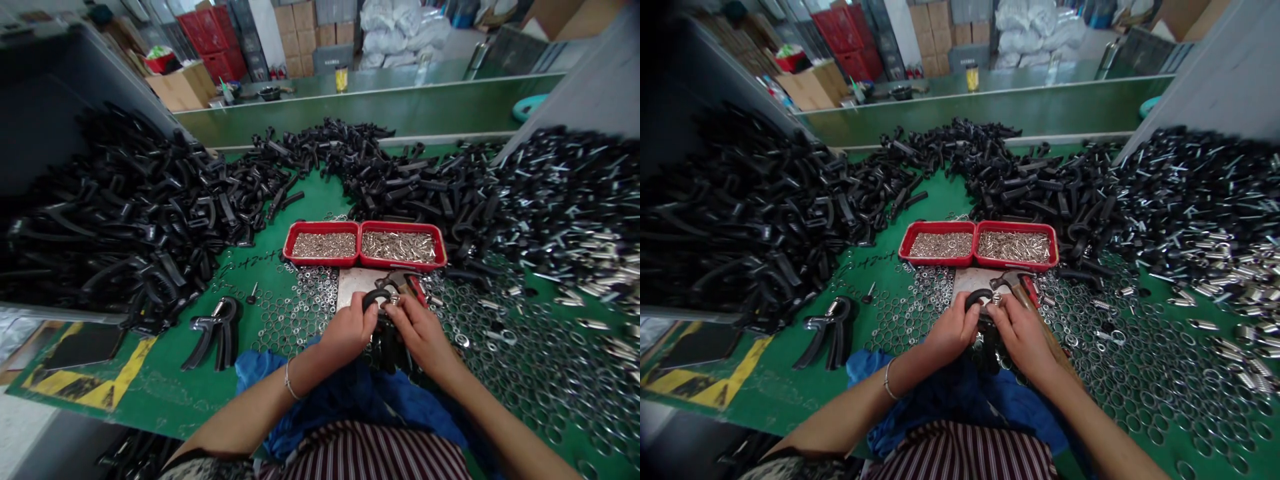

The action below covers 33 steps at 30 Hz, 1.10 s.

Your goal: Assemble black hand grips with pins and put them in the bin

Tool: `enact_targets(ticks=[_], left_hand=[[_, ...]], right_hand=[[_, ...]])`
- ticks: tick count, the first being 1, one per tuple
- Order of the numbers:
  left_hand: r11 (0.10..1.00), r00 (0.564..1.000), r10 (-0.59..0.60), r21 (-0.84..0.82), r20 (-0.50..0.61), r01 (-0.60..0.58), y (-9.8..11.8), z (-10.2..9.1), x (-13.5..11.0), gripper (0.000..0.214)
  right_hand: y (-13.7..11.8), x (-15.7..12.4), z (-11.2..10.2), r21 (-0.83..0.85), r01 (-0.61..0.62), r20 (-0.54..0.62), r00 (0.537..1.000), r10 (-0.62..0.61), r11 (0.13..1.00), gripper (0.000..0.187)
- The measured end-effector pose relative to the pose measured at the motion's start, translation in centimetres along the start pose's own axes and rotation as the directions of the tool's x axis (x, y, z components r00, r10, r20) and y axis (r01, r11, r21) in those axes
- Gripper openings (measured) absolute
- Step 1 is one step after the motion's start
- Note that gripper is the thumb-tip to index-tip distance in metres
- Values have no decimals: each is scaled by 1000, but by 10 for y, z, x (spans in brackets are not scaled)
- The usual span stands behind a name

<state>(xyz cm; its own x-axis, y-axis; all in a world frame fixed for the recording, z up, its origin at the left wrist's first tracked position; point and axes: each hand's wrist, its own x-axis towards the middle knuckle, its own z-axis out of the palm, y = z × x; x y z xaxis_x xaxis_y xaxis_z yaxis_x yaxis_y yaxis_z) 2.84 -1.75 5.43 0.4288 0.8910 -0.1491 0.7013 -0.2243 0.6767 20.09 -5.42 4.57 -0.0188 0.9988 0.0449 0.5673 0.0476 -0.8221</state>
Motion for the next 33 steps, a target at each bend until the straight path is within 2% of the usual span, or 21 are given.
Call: enact_targets(ticks=[2, 5, 7, 9, 12, 14, 16, 19, 22, 25, 27, 29, 33], left_hand=[[993, 995, 97, 62, 39, -99, -4, -5, -3, 44], [956, 957, 251, 121, 143, -268, -11, -9, -8, 63], [936, 941, 270, 175, 203, -307, -14, -9, -13, 71], [925, 937, 275, 208, 215, -319, -16, -11, -14, 73], [935, 935, 295, 144, 198, -325, -20, -17, -4, 75], [945, 933, 295, 83, 208, -318, -26, -22, 11, 72], [952, 940, 267, 92, 211, -291, -33, -25, 30, 65], [934, 960, 236, 238, 151, -267, -39, -24, 54, 53], [890, 947, 304, 322, 105, -322, -35, -26, 70, 48], [862, 918, 392, 325, 59, -390, -21, -36, 92, 41], [805, 889, 457, 409, 33, -430, -9, -43, 116, 29], [726, 865, 499, 518, 54, -451, 2, -46, 144, 19], [621, 884, 439, 657, 162, -428, 13, -38, 187, 19]], right_hand=[[-2, -3, -4, 30, 6, 72, 997, -9, 1000, 28], [-7, -9, -7, 105, 22, 196, 980, -42, 994, 28], [-11, -13, -6, 138, 8, 235, 971, -41, 990, 28], [-14, -15, -3, 141, 1, 235, 971, -35, 990, 28], [-14, -9, 3, 110, 12, 240, 970, -38, 994, 29], [-10, 5, 4, 2, 17, 263, 965, -17, 1000, 29], [-4, 27, -2, -157, 61, 244, 969, -21, 986, 27], [10, 66, -25, -338, 177, 89, 984, -156, 924, 24], [29, 102, -56, -503, 225, -20, 962, -271, 835, 20], [44, 127, -74, -646, 225, 15, 959, -282, 730, 21], [48, 141, -74, -710, 214, 46, 965, -259, 671, 21], [48, 153, -66, -746, 205, 69, 970, -233, 634, 19], [48, 172, -47, -747, 224, 106, 970, -221, 626, 11]])
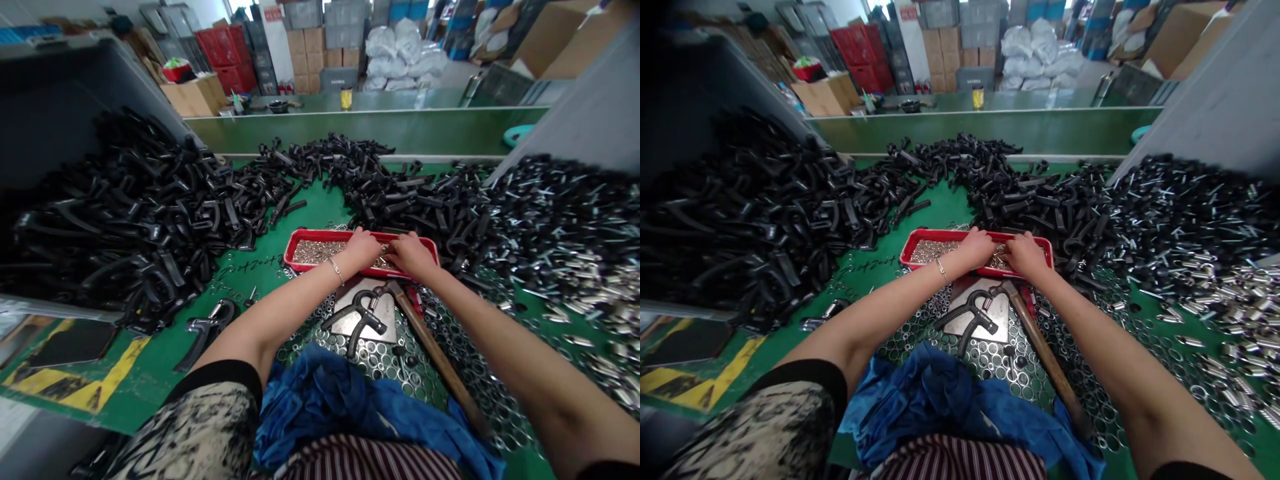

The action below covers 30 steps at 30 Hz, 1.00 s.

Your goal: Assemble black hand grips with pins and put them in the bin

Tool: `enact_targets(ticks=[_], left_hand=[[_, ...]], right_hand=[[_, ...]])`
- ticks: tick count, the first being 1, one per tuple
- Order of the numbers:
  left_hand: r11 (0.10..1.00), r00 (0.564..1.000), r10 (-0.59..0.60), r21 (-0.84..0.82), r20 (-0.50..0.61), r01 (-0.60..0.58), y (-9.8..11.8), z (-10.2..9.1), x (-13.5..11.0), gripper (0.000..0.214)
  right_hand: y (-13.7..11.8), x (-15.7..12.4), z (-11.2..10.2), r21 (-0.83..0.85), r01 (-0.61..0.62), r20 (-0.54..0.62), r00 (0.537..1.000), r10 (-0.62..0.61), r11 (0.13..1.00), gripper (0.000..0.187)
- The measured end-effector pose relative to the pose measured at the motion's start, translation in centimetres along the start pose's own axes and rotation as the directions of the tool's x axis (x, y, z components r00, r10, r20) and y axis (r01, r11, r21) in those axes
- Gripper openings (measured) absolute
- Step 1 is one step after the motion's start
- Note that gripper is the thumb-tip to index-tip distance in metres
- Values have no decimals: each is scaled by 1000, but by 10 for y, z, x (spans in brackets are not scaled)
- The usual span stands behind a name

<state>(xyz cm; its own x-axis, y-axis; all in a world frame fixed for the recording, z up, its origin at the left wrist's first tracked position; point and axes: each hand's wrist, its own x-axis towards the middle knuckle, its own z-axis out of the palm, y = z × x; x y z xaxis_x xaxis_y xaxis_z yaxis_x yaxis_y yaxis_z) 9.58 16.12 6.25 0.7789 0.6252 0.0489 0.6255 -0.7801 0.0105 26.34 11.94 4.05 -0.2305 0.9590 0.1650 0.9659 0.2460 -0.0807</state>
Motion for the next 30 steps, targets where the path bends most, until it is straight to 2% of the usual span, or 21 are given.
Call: enact_targets(ticks=[2, 6, 9, 13, 17, 19, 21, 23, 24, 25, 27, 28, 30], left_hand=[[1000, 999, -3, 31, 32, 2, 0, 7, 7, 20], [997, 1000, 6, 74, 13, -7, 0, 15, 4, 21], [997, 1000, 9, 81, -2, -9, -1, 17, 1, 22], [999, 999, -11, 52, -45, 13, 1, 19, 1, 25], [996, 987, -61, -67, -151, 52, 5, 13, -6, 25], [984, 971, -83, -172, -225, 45, 6, 7, -19, 24], [959, 945, -113, -281, -306, 23, 6, 0, -43, 21], [915, 922, -174, -403, -345, 22, 4, -6, -74, 16], [878, 913, -227, -477, -339, 41, 4, -7, -91, 13], [829, 906, -284, -555, -313, 68, 5, -7, -108, 11], [699, 895, -389, -702, -217, 134, 9, -4, -137, 8], [627, 891, -426, -761, -156, 166, 13, -2, -147, 8], [497, 885, -463, -841, -49, 213, 22, 5, -159, 11]], right_hand=[[-1, 3, 6, 11, 8, 2, 1000, -8, 1000, 9], [2, 1, 12, 53, 1, -32, 999, 0, 999, 12], [5, -1, 15, 168, 4, -80, 997, 10, 986, 16], [7, -1, 18, 310, -1, -118, 992, 39, 951, 11], [5, 3, 15, 326, 21, -150, 988, 30, 945, 12], [3, 2, 8, 333, 38, -172, 985, 21, 942, 17], [-1, -5, -4, 378, 28, -225, 972, 62, 925, 18], [-6, -22, -16, 537, -18, -237, 956, 172, 843, 16], [-10, -33, -20, 651, -58, -184, 955, 232, 757, 15], [-16, -46, -24, 756, -114, -84, 960, 269, 645, 16], [-29, -72, -24, 862, -262, 167, 955, 245, 434, 24], [-36, -84, -22, 869, -324, 258, 942, 216, 375, 27], [-50, -100, -14, 853, -375, 324, 926, 195, 362, 31]])
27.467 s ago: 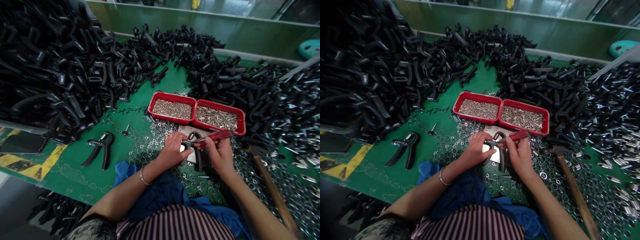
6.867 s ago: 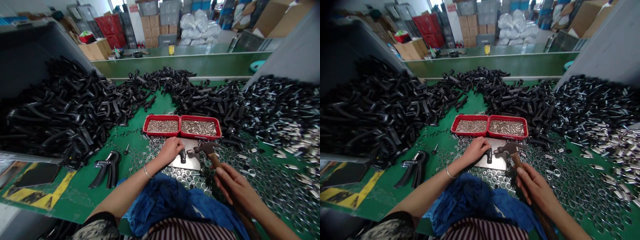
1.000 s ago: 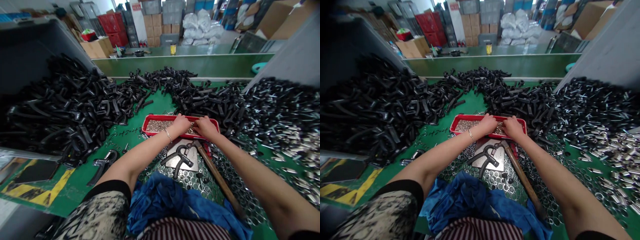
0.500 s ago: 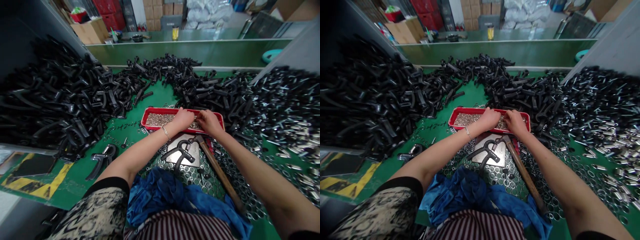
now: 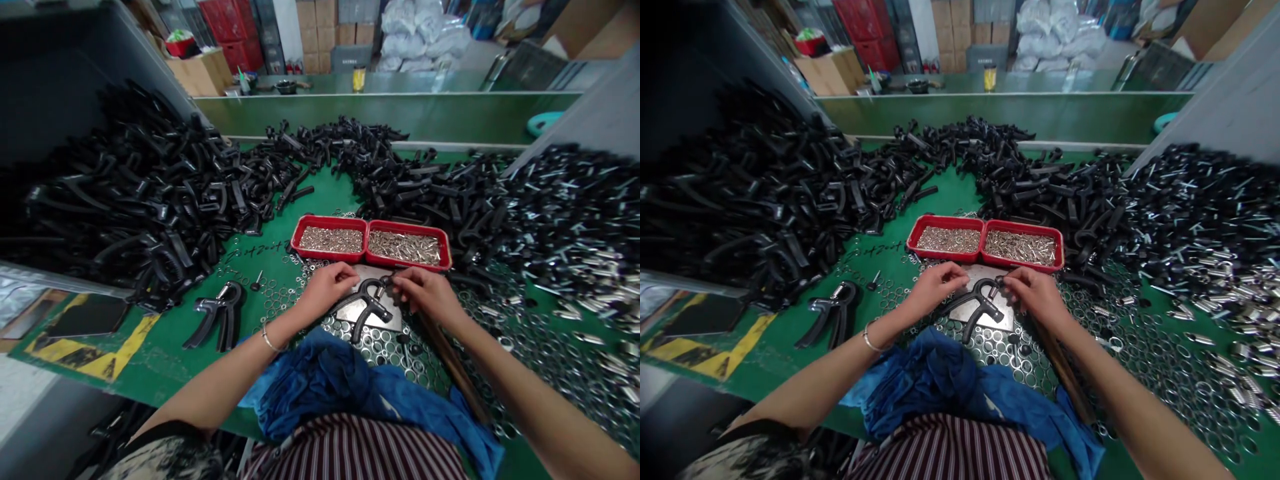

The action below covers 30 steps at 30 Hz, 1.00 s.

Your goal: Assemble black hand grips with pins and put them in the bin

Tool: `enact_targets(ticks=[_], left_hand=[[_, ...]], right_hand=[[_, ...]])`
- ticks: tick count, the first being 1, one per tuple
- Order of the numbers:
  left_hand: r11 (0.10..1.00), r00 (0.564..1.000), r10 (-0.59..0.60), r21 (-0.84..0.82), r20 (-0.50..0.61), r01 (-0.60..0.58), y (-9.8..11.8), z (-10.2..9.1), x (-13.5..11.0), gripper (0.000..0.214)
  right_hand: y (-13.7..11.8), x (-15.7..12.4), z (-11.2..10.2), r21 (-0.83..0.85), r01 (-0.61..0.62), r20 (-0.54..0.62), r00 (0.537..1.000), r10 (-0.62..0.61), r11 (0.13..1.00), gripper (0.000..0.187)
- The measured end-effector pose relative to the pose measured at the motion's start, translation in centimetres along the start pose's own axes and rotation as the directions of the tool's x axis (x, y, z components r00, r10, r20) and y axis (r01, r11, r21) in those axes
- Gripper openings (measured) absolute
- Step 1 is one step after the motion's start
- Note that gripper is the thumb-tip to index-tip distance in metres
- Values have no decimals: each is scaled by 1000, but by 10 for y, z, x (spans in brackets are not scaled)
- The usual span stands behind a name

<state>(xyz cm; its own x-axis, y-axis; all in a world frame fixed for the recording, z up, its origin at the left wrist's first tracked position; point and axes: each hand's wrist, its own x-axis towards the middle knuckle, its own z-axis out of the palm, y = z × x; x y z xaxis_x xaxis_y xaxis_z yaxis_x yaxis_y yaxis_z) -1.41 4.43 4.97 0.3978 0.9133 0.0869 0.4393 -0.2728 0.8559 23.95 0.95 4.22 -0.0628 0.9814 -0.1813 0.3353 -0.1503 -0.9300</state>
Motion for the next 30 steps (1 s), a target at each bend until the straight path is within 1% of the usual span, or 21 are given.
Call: enact_targets(ticks=[2, 5, 7, 8, 10, 13, 15, 17, 20, 21, 23, 25, 27, 28, 29, 30], left_hand=[[994, 998, -63, -92, 4, 63, -1, 10, -6, 12], [959, 993, -118, -263, -19, 109, -1, 21, -6, 13], [906, 986, -164, -392, 26, 161, -2, 23, -6, 15], [888, 982, -177, -420, 60, 186, -4, 22, -7, 16], [907, 981, -166, -374, 98, 191, -8, 18, -9, 18], [971, 990, -127, -197, 63, 137, -14, 12, -13, 17], [983, 992, -115, -141, 54, 122, -17, 10, -14, 13], [995, 996, -46, -85, 82, 53, -17, 10, -14, 11], [991, 988, 109, 63, 105, -116, -16, 12, -14, 20], [985, 987, 128, 106, 93, -137, -15, 13, -15, 22], [986, 994, 100, 127, 53, -106, -14, 13, -17, 21], [999, 999, 14, 43, 33, -16, -12, 12, -18, 19], [991, 996, -69, -113, 61, 76, -7, 11, -20, 21], [974, 992, -93, -199, 85, 108, -5, 10, -21, 23], [948, 988, -109, -286, 105, 135, -2, 9, -22, 25], [915, 985, -120, -372, 120, 157, 1, 9, -24, 26]], right_hand=[[6, -5, 12, -62, 27, -42, 999, -30, 998, 33], [12, -1, 22, -199, 104, -105, 986, -127, 974, 33], [14, 3, 23, -282, 148, -117, 975, -188, 948, 30], [16, 4, 24, -319, 169, -114, 970, -215, 933, 29], [19, 5, 24, -388, 207, -107, 958, -267, 898, 27], [22, 5, 26, -477, 262, -96, 933, -346, 839, 26], [22, 4, 28, -534, 288, -77, 920, -385, 795, 27], [21, 3, 28, -610, 310, -31, 910, -412, 730, 27], [17, 2, 26, -724, 323, 43, 903, -427, 609, 29], [15, 2, 25, -751, 323, 63, 904, -424, 576, 30], [11, 1, 24, -797, 328, 113, 906, -408, 507, 29], [5, 1, 23, -850, 335, 173, 907, -385, 407, 28], [-1, 2, 23, -890, 344, 230, 905, -358, 298, 28], [-3, 3, 22, -899, 352, 255, 904, -343, 260, 28], [-5, 3, 21, -901, 361, 273, 904, -329, 241, 28], [-7, 2, 20, -899, 364, 281, 906, -316, 244, 29]])
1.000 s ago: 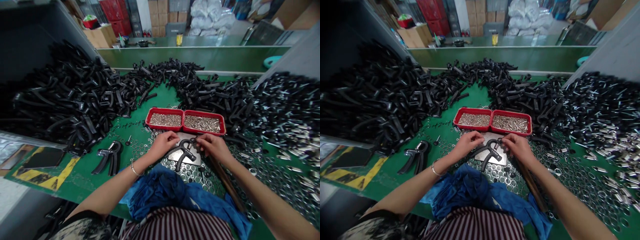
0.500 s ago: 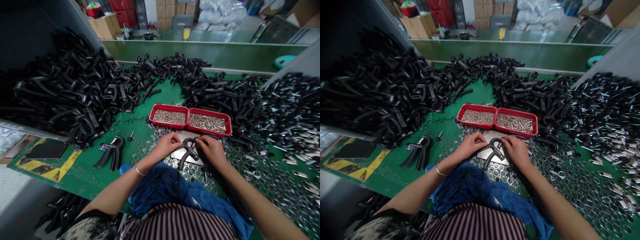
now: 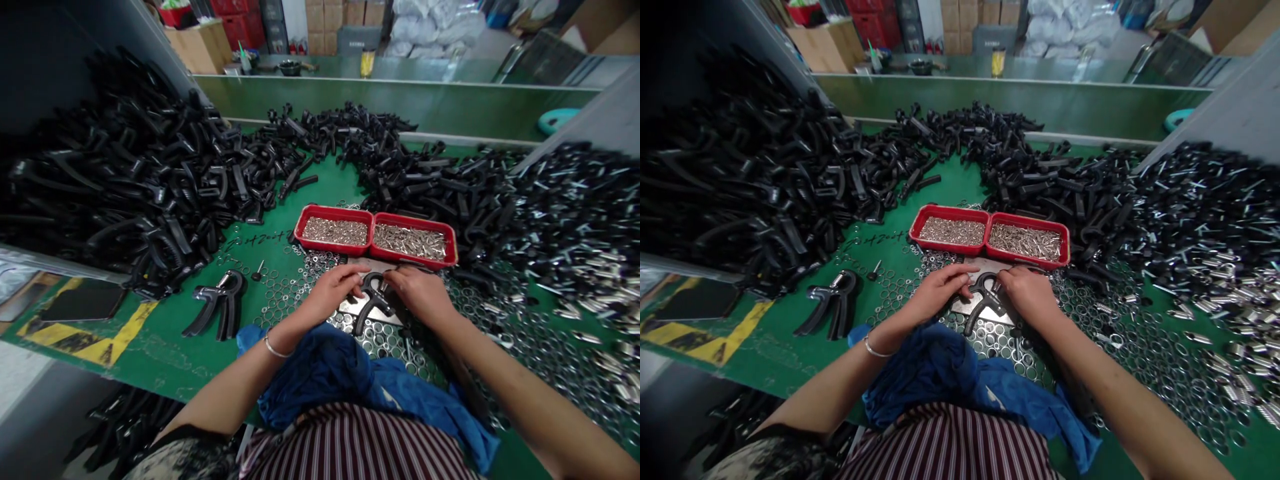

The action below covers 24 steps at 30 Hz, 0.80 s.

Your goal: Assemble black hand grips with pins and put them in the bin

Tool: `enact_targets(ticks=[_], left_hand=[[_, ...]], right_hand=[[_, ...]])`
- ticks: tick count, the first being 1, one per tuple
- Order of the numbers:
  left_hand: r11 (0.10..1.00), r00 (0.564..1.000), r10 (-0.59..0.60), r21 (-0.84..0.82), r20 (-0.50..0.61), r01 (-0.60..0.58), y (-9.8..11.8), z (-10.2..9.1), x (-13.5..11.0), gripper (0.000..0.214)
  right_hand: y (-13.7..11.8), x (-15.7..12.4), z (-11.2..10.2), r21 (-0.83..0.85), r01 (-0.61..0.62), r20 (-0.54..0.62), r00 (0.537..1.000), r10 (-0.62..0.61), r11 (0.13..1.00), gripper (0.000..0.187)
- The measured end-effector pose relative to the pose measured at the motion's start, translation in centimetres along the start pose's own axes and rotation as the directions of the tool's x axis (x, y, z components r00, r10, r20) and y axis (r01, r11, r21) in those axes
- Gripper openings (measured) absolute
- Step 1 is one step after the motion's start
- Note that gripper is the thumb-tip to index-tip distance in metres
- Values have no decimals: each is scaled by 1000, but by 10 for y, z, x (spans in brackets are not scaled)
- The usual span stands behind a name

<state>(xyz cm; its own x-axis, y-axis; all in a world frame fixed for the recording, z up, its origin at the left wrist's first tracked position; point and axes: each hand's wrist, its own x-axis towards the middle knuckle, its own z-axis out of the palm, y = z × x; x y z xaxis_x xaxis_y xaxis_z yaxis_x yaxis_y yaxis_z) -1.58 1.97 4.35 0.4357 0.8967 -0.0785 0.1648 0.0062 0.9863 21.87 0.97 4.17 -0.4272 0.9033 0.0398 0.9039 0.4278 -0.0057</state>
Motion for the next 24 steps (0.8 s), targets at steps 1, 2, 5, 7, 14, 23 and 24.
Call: enact_targets(ticks=[1, 2, 5, 7, 14, 23, 24], left_hand=[[996, 1000, -14, -89, 2, 14, 2, 1, -2, 26], [985, 1000, -31, -169, -2, 31, 3, 2, -3, 25], [968, 997, -71, -241, -20, 64, 2, 5, -5, 21], [997, 998, -22, -80, -61, 18, -1, 9, -3, 16], [826, 973, 216, 547, -86, -135, -18, 29, 16, 11], [490, 941, 315, 827, 127, -275, -12, 33, 13, 15], [401, 921, 321, 849, 222, -344, -10, 32, 13, 17]], right_hand=[[1, -3, -2, 21, -15, 5, 1000, 15, 1000, 30], [2, -8, -3, 52, -51, -3, 999, 52, 997, 32], [6, -34, -5, 111, -234, -31, 970, 239, 966, 36], [7, -57, -5, 62, -328, -17, 944, 329, 943, 30], [3, -88, 3, -2, -354, 33, 935, 354, 935, 26], [14, -77, 8, 166, -501, 169, 863, 477, 849, 34], [17, -74, 9, 215, -529, 209, 846, 490, 821, 35]])
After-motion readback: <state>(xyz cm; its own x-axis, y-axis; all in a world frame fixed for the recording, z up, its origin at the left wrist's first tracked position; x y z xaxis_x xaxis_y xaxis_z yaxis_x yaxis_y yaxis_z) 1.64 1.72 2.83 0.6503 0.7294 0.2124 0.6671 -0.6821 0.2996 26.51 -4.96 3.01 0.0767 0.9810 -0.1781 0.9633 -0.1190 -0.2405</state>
